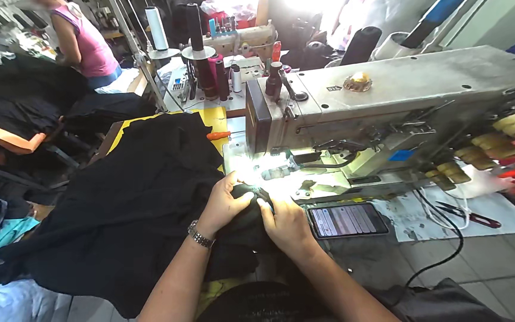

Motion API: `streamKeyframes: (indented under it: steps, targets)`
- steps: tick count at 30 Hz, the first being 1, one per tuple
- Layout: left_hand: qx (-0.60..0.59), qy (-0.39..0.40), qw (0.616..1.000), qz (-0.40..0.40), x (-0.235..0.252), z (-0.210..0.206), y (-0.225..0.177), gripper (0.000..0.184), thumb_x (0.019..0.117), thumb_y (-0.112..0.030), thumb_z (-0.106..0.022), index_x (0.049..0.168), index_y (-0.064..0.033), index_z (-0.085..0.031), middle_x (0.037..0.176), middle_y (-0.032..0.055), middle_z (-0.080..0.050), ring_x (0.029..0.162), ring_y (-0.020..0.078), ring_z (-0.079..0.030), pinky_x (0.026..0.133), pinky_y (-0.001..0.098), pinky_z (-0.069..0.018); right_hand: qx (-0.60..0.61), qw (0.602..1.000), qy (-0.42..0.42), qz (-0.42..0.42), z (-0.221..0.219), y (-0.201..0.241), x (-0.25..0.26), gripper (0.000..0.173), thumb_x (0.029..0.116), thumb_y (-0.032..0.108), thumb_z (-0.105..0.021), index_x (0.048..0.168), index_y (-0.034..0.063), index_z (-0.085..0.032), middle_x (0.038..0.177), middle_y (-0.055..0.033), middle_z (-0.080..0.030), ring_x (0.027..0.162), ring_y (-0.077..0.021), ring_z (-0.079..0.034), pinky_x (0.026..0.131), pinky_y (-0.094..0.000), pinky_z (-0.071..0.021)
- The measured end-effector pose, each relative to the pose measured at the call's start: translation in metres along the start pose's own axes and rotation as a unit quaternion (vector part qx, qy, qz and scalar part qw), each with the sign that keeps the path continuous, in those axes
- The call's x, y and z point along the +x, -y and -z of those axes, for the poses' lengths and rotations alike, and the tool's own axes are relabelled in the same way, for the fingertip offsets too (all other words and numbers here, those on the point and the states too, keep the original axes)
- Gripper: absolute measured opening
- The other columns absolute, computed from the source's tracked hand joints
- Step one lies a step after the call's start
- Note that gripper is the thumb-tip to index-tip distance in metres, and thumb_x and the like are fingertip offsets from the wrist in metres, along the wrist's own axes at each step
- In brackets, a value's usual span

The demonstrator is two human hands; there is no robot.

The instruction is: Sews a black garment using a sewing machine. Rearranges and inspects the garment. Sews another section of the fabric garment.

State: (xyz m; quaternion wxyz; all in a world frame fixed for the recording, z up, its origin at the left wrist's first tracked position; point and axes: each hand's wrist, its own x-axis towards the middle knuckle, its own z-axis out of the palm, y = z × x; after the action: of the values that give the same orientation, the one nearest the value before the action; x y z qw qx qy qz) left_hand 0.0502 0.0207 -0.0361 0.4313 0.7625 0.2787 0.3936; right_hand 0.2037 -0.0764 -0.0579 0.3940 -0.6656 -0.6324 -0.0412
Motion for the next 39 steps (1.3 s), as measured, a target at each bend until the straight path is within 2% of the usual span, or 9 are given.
streamKeyframes:
  steps: [5,9,12,15,20,24,28,32,39]
  targets:
    - [-0.010,-0.001,1.000,-0.001,0.0003,0.0004,0.0009,0.015,0.0871,-0.007,-0.072,0.102,-0.0050,-0.068,0.101,0.0026,-0.072,0.099,0.0105,-0.068,0.092,0.0301,-0.0572,0.006,1.000,-0.004,-0.006,-0.0005,0.0002,-0.0004,0.033,0.0995,0.027,-0.054,0.113,0.0048,-0.074,0.094,-0.0106,-0.074,0.073,-0.0221,-0.072,0.061,-0.0382,-0.0593]
    - [-0.018,-0.003,1.000,0.001,0.0006,-0.0001,0.0007,0.015,0.0867,-0.006,-0.072,0.101,-0.0044,-0.068,0.100,0.0031,-0.072,0.097,0.0103,-0.069,0.090,0.0294,-0.0576,0.037,0.999,-0.020,-0.011,-0.0011,-0.0046,-0.0002,0.031,0.0991,0.026,-0.055,0.112,0.0039,-0.073,0.089,-0.0103,-0.072,0.066,-0.0203,-0.068,0.058,-0.0367,-0.0572]
    - [-0.014,-0.005,1.000,0.000,0.0006,-0.0004,0.0003,0.016,0.0866,-0.006,-0.072,0.102,-0.0047,-0.068,0.099,0.0028,-0.072,0.097,0.0097,-0.069,0.089,0.0287,-0.0576,0.032,0.999,0.000,-0.009,0.0011,-0.0039,-0.0009,0.032,0.0991,0.026,-0.055,0.116,0.0059,-0.074,0.097,-0.0099,-0.075,0.076,-0.0213,-0.073,0.064,-0.0377,-0.0599]
    - [-0.007,-0.003,1.000,0.000,0.0003,-0.0002,0.0001,0.016,0.0870,-0.007,-0.072,0.102,-0.0046,-0.068,0.100,0.0025,-0.072,0.098,0.0095,-0.069,0.091,0.0295,-0.0572,0.032,0.999,0.000,-0.005,0.0011,-0.0034,-0.0014,0.033,0.0991,0.026,-0.055,0.116,0.0052,-0.074,0.100,-0.0109,-0.075,0.078,-0.0222,-0.074,0.066,-0.0386,-0.0607]
    - [-0.007,0.006,1.000,0.000,0.0008,0.0010,0.0004,0.016,0.0875,-0.008,-0.071,0.102,-0.0043,-0.068,0.102,0.0029,-0.072,0.099,0.0098,-0.068,0.091,0.0290,-0.0566,0.018,1.000,-0.013,-0.006,-0.0006,-0.0011,-0.0001,0.033,0.0984,0.027,-0.055,0.114,0.0052,-0.074,0.096,-0.0109,-0.075,0.074,-0.0218,-0.073,0.063,-0.0379,-0.0598]
    - [-0.008,0.004,1.000,-0.003,0.0002,0.0000,0.0007,0.016,0.0872,-0.007,-0.071,0.103,-0.0038,-0.068,0.101,0.0030,-0.072,0.098,0.0098,-0.069,0.090,0.0289,-0.0574,0.036,0.999,-0.026,-0.014,-0.0019,-0.0013,0.0014,0.033,0.0996,0.027,-0.054,0.111,0.0017,-0.073,0.089,-0.0117,-0.072,0.064,-0.0212,-0.067,0.057,-0.0367,-0.0567]
    - [-0.005,0.002,1.000,0.001,0.0002,0.0010,0.0000,0.016,0.0873,-0.007,-0.071,0.103,-0.0040,-0.068,0.101,0.0026,-0.072,0.098,0.0092,-0.069,0.091,0.0282,-0.0570,0.031,0.999,-0.010,-0.004,-0.0022,-0.0029,-0.0012,0.032,0.0992,0.027,-0.054,0.112,0.0044,-0.073,0.093,-0.0104,-0.073,0.074,-0.0207,-0.072,0.062,-0.0369,-0.0593]
    - [-0.006,-0.001,1.000,0.005,0.0002,0.0005,0.0002,0.015,0.0869,-0.008,-0.071,0.101,-0.0045,-0.068,0.100,0.0026,-0.072,0.097,0.0095,-0.068,0.090,0.0282,-0.0571,0.019,1.000,-0.010,0.003,-0.0019,-0.0032,-0.0007,0.032,0.0990,0.027,-0.054,0.111,0.0050,-0.074,0.092,-0.0099,-0.073,0.074,-0.0215,-0.072,0.062,-0.0371,-0.0592]
    - [-0.009,-0.003,1.000,0.010,-0.0005,0.0003,-0.0003,0.016,0.0870,-0.008,-0.072,0.102,-0.0051,-0.068,0.100,0.0028,-0.072,0.097,0.0101,-0.069,0.089,0.0294,-0.0576,0.021,1.000,-0.005,0.003,-0.0017,-0.0032,-0.0013,0.034,0.0994,0.027,-0.054,0.116,0.0063,-0.074,0.097,-0.0101,-0.075,0.077,-0.0223,-0.073,0.063,-0.0385,-0.0598]
